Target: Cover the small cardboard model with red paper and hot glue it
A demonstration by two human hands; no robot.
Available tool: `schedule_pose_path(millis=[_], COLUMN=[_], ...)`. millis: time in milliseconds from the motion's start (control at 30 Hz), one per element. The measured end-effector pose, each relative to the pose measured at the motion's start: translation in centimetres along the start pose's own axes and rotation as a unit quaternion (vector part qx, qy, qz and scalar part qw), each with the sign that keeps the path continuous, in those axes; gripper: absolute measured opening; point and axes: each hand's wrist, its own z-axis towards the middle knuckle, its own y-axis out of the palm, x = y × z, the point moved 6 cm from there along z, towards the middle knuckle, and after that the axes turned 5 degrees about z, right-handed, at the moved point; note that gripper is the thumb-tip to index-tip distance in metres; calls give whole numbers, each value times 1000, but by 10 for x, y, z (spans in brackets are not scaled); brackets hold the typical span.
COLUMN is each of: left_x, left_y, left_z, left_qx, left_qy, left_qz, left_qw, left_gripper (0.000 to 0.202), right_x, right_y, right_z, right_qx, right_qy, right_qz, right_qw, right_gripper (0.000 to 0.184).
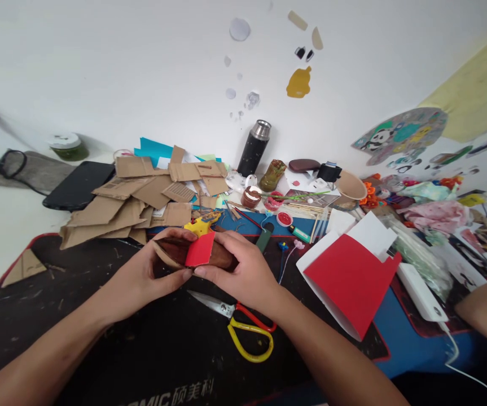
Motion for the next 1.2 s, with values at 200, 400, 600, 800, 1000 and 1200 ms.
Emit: schedule_pose_path(millis=[200,400,600,800,1000,1200], left_x=[3,8,4,3,-1,-7], left_y=[-3,-2,2,3,3,3], left_z=[-3,-5,-4,-3,-3,-2], left_qx=[-1,-28,15,29,19,7], left_qy=[5,2,-34,-34,-38,-53], left_qz=[16,1,-23,-27,-32,-29], left_qw=[1000,1000,999,999,999,998], left_gripper=[71,67,62,60,64,68], right_x=[1,4,4,5,7,9], right_y=[0,-1,0,1,2,4], right_z=[-1,-1,-2,-2,-2,-3], right_qx=[-7,-3,2,9,10,11], right_qy=[11,10,5,-2,1,-3], right_qz=[4,10,26,36,33,35], right_qw=[1000,1000,1000,999,999,999], right_gripper=[45,47,45,47,47,47])
